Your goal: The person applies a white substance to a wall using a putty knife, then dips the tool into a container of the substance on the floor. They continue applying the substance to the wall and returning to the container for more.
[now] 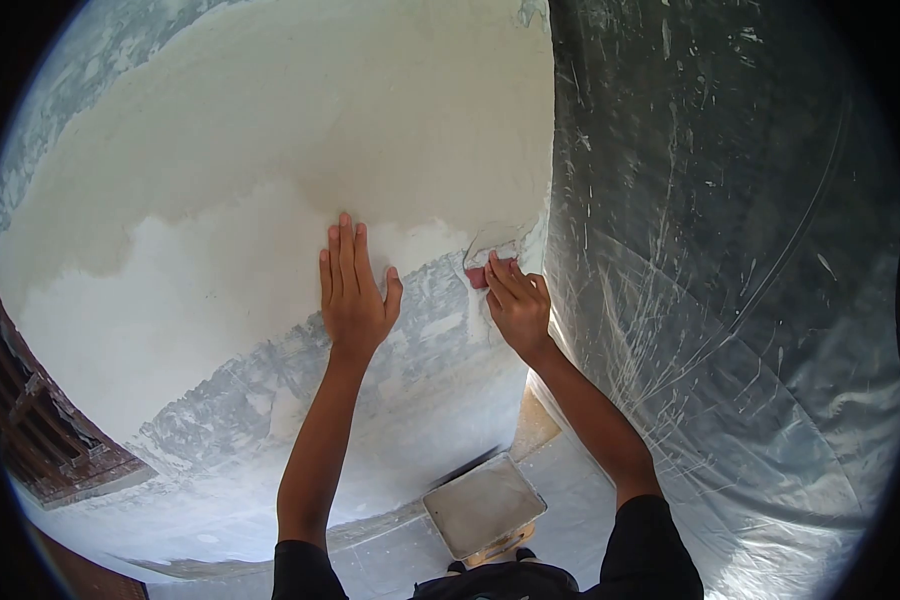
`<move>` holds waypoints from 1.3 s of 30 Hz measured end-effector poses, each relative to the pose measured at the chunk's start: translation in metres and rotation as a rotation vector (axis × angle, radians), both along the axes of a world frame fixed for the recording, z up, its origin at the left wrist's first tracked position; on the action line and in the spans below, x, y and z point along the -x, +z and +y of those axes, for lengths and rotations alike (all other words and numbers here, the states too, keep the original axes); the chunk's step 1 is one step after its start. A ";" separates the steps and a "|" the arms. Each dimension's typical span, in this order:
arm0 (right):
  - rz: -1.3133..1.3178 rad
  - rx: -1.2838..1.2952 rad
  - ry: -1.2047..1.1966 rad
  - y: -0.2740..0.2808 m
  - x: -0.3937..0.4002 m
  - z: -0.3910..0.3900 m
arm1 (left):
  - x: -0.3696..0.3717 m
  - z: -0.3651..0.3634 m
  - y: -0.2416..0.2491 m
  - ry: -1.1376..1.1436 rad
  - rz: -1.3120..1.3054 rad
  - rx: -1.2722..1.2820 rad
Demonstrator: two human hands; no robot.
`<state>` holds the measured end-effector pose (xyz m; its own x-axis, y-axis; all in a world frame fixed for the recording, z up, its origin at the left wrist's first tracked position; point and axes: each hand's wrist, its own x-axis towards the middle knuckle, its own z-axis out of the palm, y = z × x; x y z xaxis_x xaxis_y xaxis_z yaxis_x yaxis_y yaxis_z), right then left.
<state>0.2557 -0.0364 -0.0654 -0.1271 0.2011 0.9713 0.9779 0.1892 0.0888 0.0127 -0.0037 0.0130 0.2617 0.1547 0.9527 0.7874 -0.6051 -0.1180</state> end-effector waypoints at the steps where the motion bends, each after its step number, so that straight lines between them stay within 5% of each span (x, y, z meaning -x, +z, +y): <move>1: -0.021 0.007 -0.008 -0.002 -0.001 0.000 | 0.000 0.000 0.000 0.004 0.006 -0.004; 11: -0.211 0.144 0.085 -0.052 -0.025 -0.018 | -0.001 0.000 -0.002 0.026 0.008 -0.012; 21: -0.129 0.070 0.209 -0.024 -0.038 -0.045 | -0.004 -0.002 -0.010 0.203 0.032 -0.054; 24: 0.067 0.018 0.282 -0.006 -0.041 -0.038 | -0.005 -0.002 -0.011 0.231 0.032 -0.057; 28: 0.807 -0.068 0.659 0.021 -0.032 -0.017 | -0.006 -0.001 -0.012 0.267 0.038 -0.072; 33: 1.006 -0.064 0.924 0.037 -0.034 0.012 | -0.006 0.001 -0.013 0.282 0.050 -0.070; 39: 0.973 -0.017 0.824 0.041 -0.034 0.022 | -0.007 0.001 -0.013 0.278 0.053 -0.075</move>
